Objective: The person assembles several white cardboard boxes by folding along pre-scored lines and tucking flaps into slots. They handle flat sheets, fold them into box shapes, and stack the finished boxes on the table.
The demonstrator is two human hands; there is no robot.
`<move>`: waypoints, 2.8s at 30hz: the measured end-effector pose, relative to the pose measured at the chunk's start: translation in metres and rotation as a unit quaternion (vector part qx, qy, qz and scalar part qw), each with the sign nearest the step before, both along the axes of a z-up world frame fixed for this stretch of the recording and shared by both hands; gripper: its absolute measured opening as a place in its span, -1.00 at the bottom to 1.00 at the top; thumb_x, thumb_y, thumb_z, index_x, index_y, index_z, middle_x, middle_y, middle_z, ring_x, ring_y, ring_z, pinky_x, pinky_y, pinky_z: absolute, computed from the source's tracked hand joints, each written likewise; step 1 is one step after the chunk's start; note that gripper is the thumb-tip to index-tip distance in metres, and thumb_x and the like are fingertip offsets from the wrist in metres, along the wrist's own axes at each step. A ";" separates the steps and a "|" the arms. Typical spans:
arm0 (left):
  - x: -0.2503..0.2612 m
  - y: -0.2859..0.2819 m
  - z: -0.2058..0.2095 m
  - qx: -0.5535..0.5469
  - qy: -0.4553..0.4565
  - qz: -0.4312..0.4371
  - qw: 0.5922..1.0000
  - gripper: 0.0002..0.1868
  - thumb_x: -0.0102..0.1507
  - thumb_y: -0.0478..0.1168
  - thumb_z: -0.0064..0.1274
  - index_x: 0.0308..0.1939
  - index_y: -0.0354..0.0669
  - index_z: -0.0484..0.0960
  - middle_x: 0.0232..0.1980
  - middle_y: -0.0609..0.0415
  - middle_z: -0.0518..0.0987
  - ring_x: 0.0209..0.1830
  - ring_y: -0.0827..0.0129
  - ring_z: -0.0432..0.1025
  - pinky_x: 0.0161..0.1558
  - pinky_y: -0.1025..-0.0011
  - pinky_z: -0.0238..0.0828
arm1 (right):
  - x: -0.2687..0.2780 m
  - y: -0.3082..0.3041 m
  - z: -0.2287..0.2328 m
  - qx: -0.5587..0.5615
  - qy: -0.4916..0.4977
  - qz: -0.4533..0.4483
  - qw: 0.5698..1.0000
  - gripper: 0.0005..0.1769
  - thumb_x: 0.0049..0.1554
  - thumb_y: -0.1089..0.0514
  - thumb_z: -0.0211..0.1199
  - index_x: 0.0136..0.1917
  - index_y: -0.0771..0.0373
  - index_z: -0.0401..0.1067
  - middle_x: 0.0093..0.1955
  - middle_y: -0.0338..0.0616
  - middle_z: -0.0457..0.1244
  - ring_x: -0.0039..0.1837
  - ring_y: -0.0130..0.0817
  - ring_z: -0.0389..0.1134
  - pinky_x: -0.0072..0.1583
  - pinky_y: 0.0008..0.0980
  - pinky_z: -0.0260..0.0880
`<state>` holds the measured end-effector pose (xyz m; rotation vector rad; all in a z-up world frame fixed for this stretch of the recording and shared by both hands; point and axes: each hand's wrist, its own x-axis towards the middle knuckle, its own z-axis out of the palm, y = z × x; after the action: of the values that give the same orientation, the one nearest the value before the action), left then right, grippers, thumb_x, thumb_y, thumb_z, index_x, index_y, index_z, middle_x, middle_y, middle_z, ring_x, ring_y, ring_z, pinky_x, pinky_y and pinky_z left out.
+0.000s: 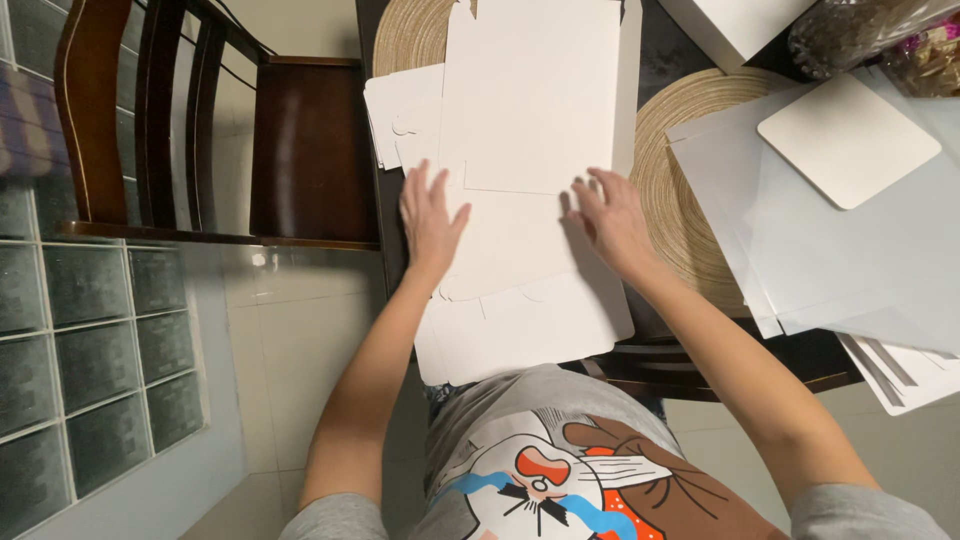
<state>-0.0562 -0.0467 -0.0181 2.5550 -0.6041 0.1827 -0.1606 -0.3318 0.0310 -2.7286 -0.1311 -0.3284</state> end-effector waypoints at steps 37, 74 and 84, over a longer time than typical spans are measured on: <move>0.013 -0.030 0.032 0.036 0.163 -0.166 0.972 -0.66 0.32 0.10 0.14 -0.01 -0.01 0.72 -0.14 0.20 0.62 -0.09 0.33 0.46 0.14 0.28 0.28 | 0.035 -0.018 -0.016 0.069 0.232 -0.037 0.969 -0.57 0.10 -0.15 0.43 0.13 0.11 0.57 0.03 -0.21 0.39 0.10 -0.31 0.36 0.22 -0.29 0.34; 0.005 0.095 0.084 0.159 -0.116 -0.202 0.960 -0.01 0.02 -0.26 0.42 0.53 0.02 0.34 0.58 0.14 0.29 0.63 0.26 0.12 0.58 -0.01 -0.03 | 0.047 -0.021 0.090 0.083 0.125 0.221 0.964 -0.77 0.00 0.20 0.43 -0.09 -0.13 0.65 0.02 -0.45 0.47 0.31 -0.34 0.31 0.38 -0.03 -0.02; -0.052 0.006 0.017 0.053 -0.101 -0.246 0.962 -0.36 -0.01 -0.17 0.35 0.12 -0.32 0.59 0.04 -0.04 0.56 0.17 0.13 0.41 0.15 0.21 0.33 | -0.002 0.033 0.039 -0.060 0.070 0.210 0.973 -0.17 -0.07 -0.32 0.42 0.30 0.24 0.43 0.32 -0.08 0.28 0.35 -0.09 0.21 0.39 0.22 0.11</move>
<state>-0.1083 -0.0404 -0.0013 2.4103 -1.3347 0.2415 -0.1628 -0.2987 0.0698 -2.7368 -0.6949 -0.0069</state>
